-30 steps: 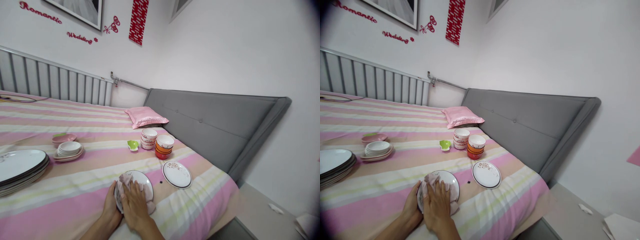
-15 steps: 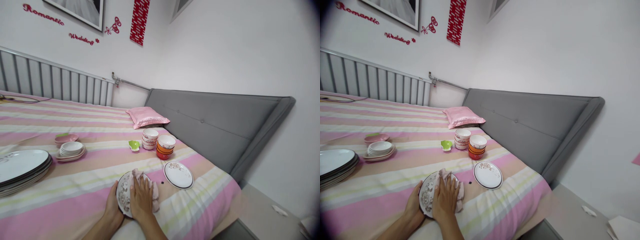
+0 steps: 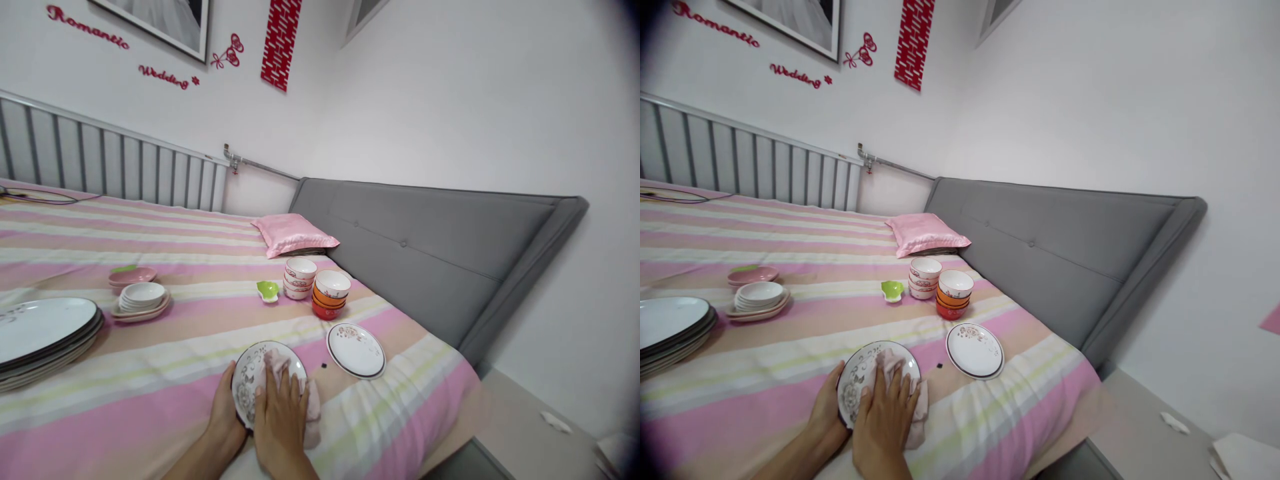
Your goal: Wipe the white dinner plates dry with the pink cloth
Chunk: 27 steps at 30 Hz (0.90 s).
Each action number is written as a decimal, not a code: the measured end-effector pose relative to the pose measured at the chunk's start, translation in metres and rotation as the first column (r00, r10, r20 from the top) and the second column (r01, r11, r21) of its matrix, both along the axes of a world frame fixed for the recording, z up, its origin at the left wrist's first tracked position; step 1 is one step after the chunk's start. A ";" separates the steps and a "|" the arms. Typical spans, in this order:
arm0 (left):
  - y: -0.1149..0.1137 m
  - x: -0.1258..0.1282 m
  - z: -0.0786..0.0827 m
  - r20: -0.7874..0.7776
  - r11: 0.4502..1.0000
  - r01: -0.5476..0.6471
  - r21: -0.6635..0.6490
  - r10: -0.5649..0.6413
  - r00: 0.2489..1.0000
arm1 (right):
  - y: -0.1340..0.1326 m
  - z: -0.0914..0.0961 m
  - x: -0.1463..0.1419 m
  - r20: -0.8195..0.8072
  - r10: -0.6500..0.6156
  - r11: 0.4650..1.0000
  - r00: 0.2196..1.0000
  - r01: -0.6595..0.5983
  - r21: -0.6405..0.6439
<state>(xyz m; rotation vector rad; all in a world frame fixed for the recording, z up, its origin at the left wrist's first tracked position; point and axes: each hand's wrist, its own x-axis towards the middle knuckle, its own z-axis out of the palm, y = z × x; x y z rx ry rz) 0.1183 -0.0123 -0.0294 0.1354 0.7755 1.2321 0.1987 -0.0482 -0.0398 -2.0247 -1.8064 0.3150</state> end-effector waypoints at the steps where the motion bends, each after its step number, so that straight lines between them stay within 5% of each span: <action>1: 0.000 0.000 0.000 0.011 1.000 0.004 0.002 -0.004 1.000 | -0.002 0.000 -0.002 0.000 0.005 1.000 1.000 -0.005 0.004; 10: -0.006 0.000 0.002 0.182 0.995 0.088 -0.054 -0.077 0.980 | -0.015 0.008 -0.016 -0.068 0.145 0.989 0.987 -0.145 0.007; 18: 0.000 0.004 -0.016 0.263 0.998 -0.061 -0.027 0.066 0.963 | -0.013 0.024 -0.012 -0.130 0.339 0.941 0.932 -0.334 0.063; 27: -0.001 -0.001 -0.008 0.256 0.999 -0.027 0.042 0.016 0.967 | 0.016 0.019 -0.013 -0.156 0.305 0.951 0.939 -0.308 0.009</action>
